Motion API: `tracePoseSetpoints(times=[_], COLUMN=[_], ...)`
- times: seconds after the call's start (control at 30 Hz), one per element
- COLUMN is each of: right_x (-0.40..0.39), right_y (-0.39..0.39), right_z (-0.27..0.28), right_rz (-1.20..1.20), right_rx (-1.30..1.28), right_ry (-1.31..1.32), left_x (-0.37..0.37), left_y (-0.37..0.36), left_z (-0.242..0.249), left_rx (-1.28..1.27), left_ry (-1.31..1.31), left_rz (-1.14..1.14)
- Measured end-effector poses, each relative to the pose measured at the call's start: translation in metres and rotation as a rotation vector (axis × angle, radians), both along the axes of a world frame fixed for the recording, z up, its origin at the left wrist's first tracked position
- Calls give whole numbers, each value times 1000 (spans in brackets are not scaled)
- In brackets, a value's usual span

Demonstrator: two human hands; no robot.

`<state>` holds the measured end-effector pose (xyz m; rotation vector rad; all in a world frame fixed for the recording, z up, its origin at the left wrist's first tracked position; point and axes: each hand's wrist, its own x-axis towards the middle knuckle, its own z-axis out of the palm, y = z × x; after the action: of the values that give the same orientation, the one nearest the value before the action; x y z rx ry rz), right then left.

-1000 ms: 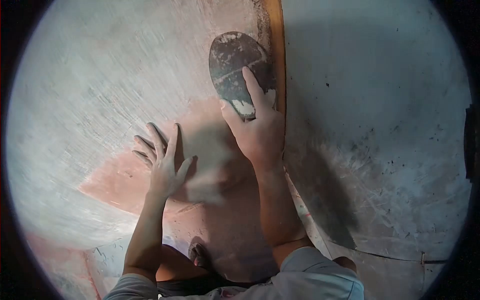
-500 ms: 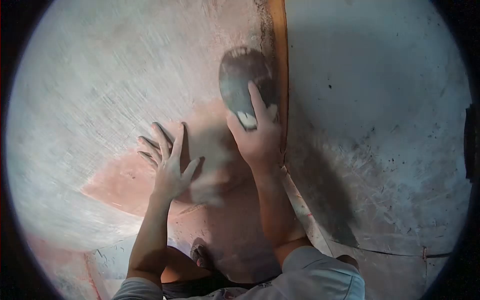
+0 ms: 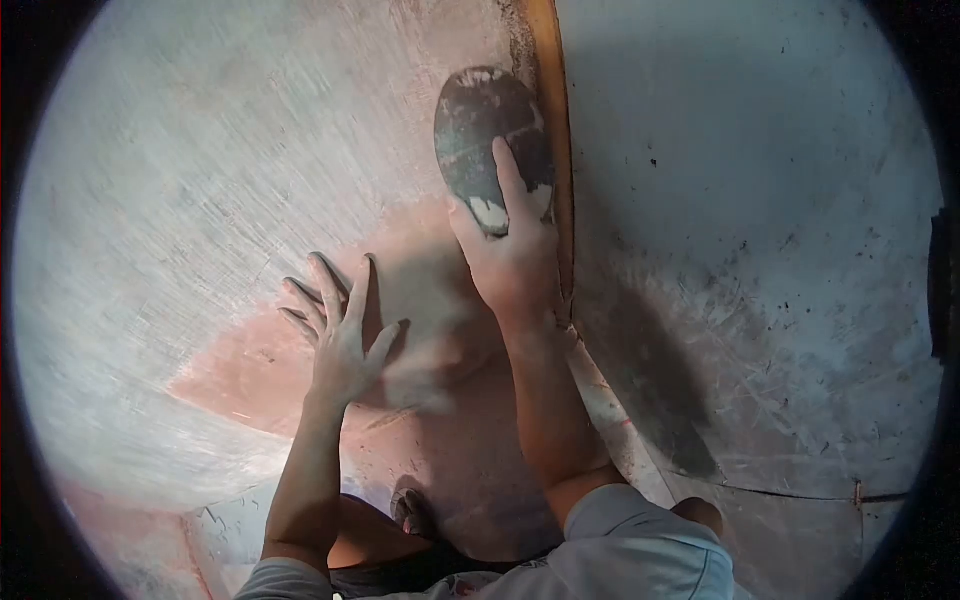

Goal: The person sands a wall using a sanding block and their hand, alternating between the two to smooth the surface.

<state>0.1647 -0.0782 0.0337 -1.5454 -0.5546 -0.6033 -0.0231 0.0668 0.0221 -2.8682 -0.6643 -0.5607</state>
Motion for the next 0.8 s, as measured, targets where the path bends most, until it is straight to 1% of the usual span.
tracePoseSetpoints(times=[0.1,0.13,0.17,0.23,0.27,0.3,0.37,0.4,0.47,0.5,0.53,0.6,0.63,0.67,0.73,0.77,0.8], right_x=[-14,-13,-12,-13,-12,-13,-18,-33,-33,-36,-33,-32,-26,-27,-30,-35,-38], right_y=[-3,4,4,-3,-3,-3,-6,-13,15,36,35,27,19,13,7,19,29], right_z=[-29,-34,-28,-9,7,16,34,41,-13,-27,-22,-1,15,25,37,22,7], right_rz=[-14,-36,-41,-73,-16,-16,160,199,-103,117,112,386,297,300,210,191,187], right_rx=[-12,66,70,-58,-33,-39,61,-64,67,314,321,426,346,342,205,242,297], right_ry=[-32,-108,-114,18,82,84,261,409,-200,-163,-166,106,139,147,190,151,-24], left_x=[0,-1,-1,-1,-2,0,1,1,2,1,1,0,0,-3,-4,-2,-3], left_y=[0,-1,-2,-4,-4,-3,-4,-3,-2,-2,-2,-4,-3,-3,0,3,5], left_z=[1,3,4,5,3,2,1,0,2,2,2,3,4,3,-2,-3,-5], left_rx=[-20,-14,-23,-37,-42,-35,-25,-37,-39,-44,-50,-41,-51,-65,-38,0,7], left_ry=[10,5,19,54,63,62,62,57,48,58,71,49,37,30,40,38,37], left_rz=[5,3,14,39,37,49,63,61,51,52,55,36,16,-1,6,6,5])
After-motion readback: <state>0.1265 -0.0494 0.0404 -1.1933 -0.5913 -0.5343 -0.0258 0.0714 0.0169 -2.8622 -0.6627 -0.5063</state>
